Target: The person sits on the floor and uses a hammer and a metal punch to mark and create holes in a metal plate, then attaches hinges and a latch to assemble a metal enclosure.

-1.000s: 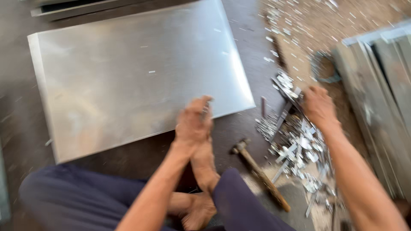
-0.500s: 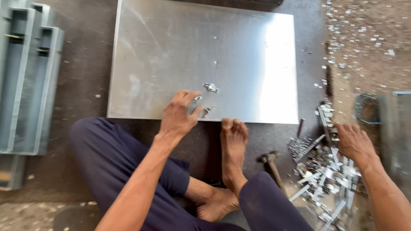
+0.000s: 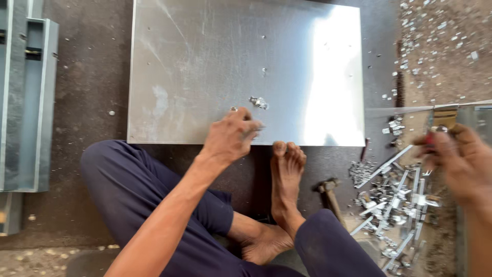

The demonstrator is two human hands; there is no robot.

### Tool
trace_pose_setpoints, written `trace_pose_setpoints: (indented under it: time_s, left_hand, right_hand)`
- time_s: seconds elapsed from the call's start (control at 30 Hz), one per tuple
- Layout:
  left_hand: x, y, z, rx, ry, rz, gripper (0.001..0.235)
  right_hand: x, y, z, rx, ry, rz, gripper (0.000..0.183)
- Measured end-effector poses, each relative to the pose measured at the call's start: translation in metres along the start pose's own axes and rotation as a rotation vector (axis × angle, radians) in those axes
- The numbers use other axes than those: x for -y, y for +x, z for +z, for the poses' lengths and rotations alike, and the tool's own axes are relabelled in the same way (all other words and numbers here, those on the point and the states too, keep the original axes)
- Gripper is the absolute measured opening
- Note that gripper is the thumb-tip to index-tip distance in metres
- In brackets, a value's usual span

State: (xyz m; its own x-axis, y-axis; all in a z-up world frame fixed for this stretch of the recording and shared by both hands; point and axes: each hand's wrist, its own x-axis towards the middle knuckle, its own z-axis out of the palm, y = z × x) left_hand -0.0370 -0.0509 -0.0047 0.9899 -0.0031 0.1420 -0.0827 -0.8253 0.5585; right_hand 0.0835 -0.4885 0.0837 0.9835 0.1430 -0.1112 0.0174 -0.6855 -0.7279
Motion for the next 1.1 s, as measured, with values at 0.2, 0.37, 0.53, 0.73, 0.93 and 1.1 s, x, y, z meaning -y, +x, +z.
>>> trace_pose_setpoints:
  time_s: [0.2, 0.37, 0.53, 0.73, 0.93, 1.1]
  left_hand:
    - [-0.011, 0.013, 0.023, -0.001, -0.008, 0.064, 0.018]
    - [-0.02, 0.022, 0.036, -0.086, 0.017, 0.2, 0.018]
    - [-0.021, 0.032, 0.044, -0.071, -0.127, 0.14, 0.015]
    - [-0.025, 0.036, 0.046, -0.085, -0.28, 0.152, 0.015]
    - [-0.029, 0.038, 0.037, -0.002, -0.032, 0.269, 0.014]
    - [-0.02, 0.048, 0.009, 0.092, -0.397, 0.109, 0.022]
  right_hand:
    - [0.054, -0.049, 0.153, -0.068, 0.417, 0.071, 0.024]
    - [0.063, -0.069, 0.186, -0.05, 0.472, 0.051, 0.026]
    - [0.057, -0.068, 0.181, -0.101, 0.43, 0.004, 0.027]
    - [0.054, -0.073, 0.176, -0.107, 0.507, -0.027, 0.027]
    - [0.053, -0.077, 0.182, -0.048, 0.524, 0.0, 0.028]
    - [0.041, -0.063, 0.178, 0.049, 0.919, 0.401, 0.034]
